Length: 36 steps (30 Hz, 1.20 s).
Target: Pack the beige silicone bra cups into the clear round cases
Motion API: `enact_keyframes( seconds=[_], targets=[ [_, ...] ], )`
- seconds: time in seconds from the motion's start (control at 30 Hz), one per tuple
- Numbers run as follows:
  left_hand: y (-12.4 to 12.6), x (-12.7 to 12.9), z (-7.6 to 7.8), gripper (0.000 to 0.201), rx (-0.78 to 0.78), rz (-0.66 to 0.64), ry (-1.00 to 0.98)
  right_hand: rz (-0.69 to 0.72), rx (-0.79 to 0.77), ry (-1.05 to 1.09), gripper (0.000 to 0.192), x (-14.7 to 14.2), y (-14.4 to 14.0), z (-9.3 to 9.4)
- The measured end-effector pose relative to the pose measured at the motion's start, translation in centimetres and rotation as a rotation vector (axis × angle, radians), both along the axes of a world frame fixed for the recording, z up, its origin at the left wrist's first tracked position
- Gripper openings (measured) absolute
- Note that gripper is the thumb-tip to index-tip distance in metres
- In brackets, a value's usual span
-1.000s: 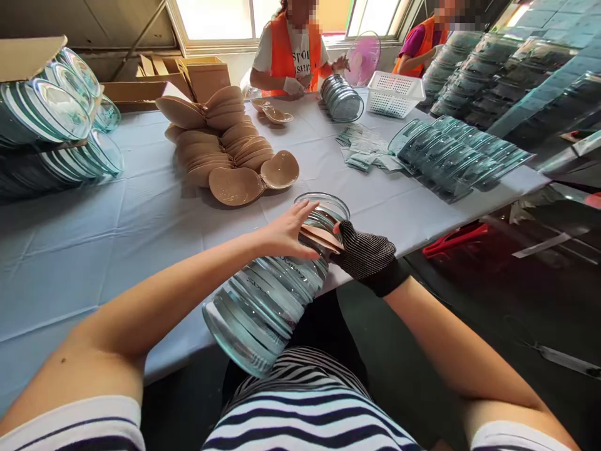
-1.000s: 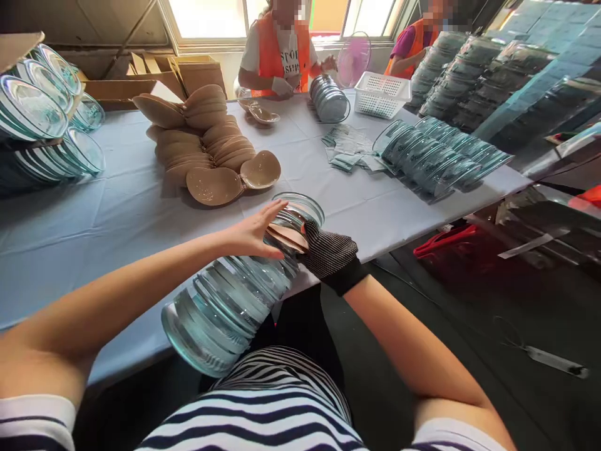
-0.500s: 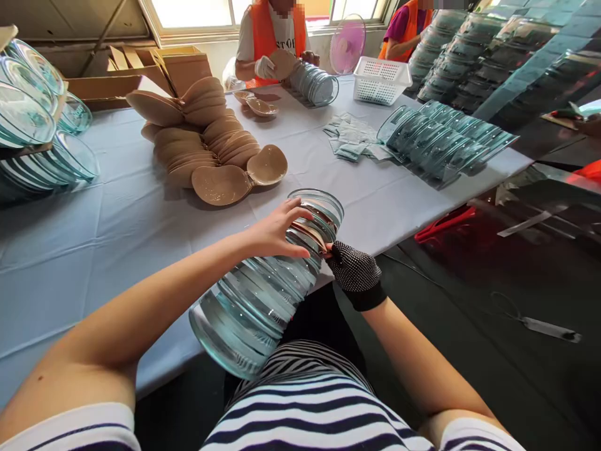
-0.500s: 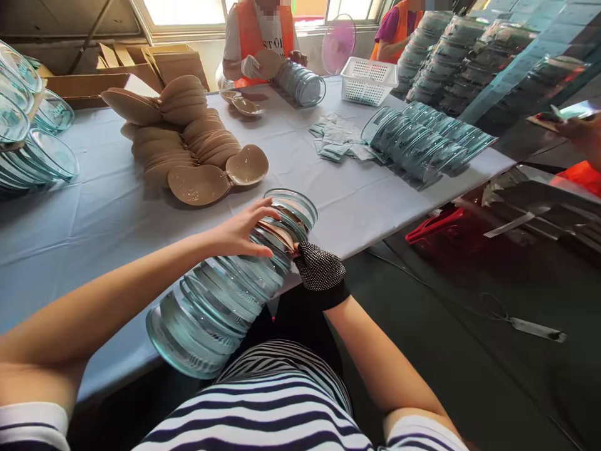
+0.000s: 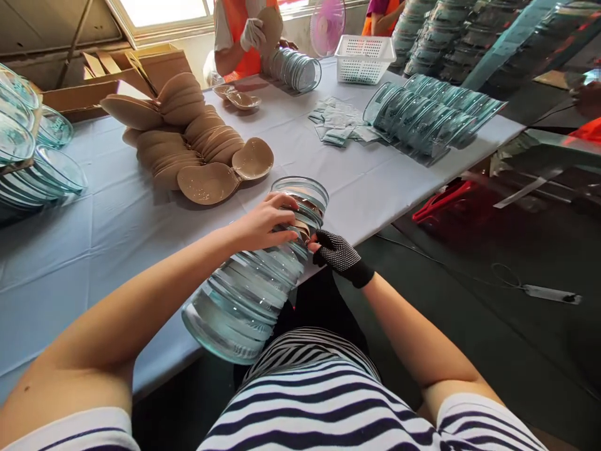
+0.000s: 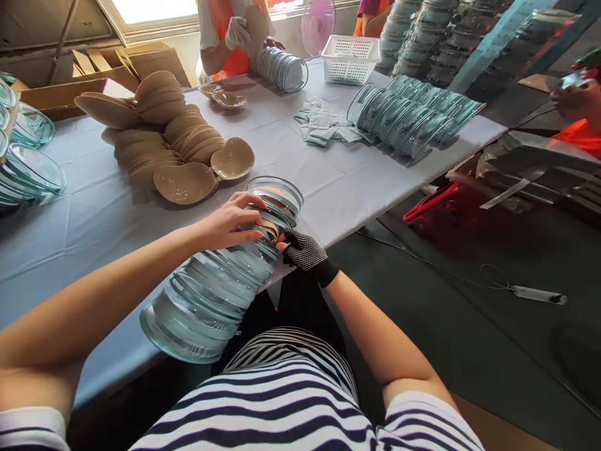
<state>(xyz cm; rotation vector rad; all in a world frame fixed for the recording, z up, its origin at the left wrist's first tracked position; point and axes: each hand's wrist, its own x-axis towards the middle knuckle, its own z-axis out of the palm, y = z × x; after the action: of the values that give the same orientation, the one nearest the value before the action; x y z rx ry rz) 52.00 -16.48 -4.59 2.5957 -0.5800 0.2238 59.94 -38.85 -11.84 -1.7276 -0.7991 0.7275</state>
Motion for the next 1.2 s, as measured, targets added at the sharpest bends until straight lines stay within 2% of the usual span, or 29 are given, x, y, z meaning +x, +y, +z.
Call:
enact_keyframes(
  seconds=[0.17, 0.23, 0.27, 0.33, 0.4, 0.47, 0.53, 0.63, 0.67, 0.77, 0.83, 0.9, 0.93, 1.0, 1.03, 1.07, 1.13, 1.2],
  targets=[
    [-0.5, 0.2, 0.4, 0.014, 0.026, -0.147, -0.044, -0.154, -0.342, -0.505, 0.03, -1.4, 2.3, 0.8],
    [-0.7, 0.1, 0.5, 0.015, 0.033, -0.183, -0.045, -0.168, -0.417, -0.594, 0.029, -1.6, 2.8, 1.1],
    [-0.7, 0.1, 0.5, 0.015, 0.032, -0.188, -0.046, -0.153, -0.411, -0.576, 0.028, -1.5, 2.8, 1.1],
    [-0.6, 0.0, 0.6, 0.016, 0.024, -0.181, -0.055, -0.092, -0.327, -0.393, 0.029, -1.1, 2.3, 0.9],
    [-0.5, 0.0, 0.7, 0.015, 0.044, -0.171, -0.073, -0.008, -0.177, -0.131, 0.032, -0.4, 1.2, 0.7],
    [-0.5, 0.0, 0.7, 0.014, 0.107, -0.16, -0.089, 0.07, -0.031, 0.035, 0.034, 0.3, 0.2, 0.6],
    [-0.6, 0.0, 0.6, 0.016, 0.173, -0.146, -0.078, 0.129, 0.062, 0.123, 0.037, 0.6, -0.4, 0.9],
    [-0.9, 0.2, 0.7, 0.017, 0.206, -0.139, -0.012, 0.151, 0.071, 0.173, 0.035, -0.1, -0.5, 1.7],
    [-1.0, 0.3, 0.8, 0.017, 0.207, -0.139, -0.001, 0.115, 0.041, 0.091, 0.033, -0.6, -0.4, 2.1],
    [-1.0, 0.2, 1.3, 0.017, 0.241, -0.13, -0.043, -0.065, -0.108, -0.368, 0.026, -1.8, -0.6, 3.3],
    [-0.4, 0.0, 1.5, 0.028, 0.248, -0.093, -0.08, -0.059, -0.142, -0.554, 0.027, -1.1, -1.1, 4.0],
    [0.6, -0.2, 1.5, 0.052, 0.211, -0.072, -0.034, -0.011, -0.106, -0.622, 0.031, 1.6, -1.4, 4.5],
    [1.1, -0.2, 1.4, 0.061, 0.18, -0.078, 0.024, -0.037, -0.092, -0.659, 0.033, 3.7, -1.5, 4.7],
    [2.2, -0.2, 1.1, 0.065, 0.117, -0.114, 0.161, -0.229, -0.14, -0.78, 0.034, 9.1, -1.0, 5.0],
    [2.7, -0.1, 1.0, 0.063, 0.086, -0.132, 0.211, -0.347, -0.219, -0.85, 0.034, 12.1, -0.4, 5.0],
    [3.1, 0.0, 0.9, 0.061, 0.057, -0.142, 0.244, -0.408, -0.339, -0.912, 0.036, 15.1, 0.4, 4.9],
    [3.5, 0.1, 0.9, 0.062, 0.014, -0.14, 0.278, -0.367, -0.622, -1.005, 0.059, 20.8, 2.7, 4.4],
    [3.6, 0.1, 1.0, 0.065, -0.009, -0.133, 0.303, -0.273, -0.797, -1.028, 0.086, 25.8, 5.7, 3.6]
  ],
)
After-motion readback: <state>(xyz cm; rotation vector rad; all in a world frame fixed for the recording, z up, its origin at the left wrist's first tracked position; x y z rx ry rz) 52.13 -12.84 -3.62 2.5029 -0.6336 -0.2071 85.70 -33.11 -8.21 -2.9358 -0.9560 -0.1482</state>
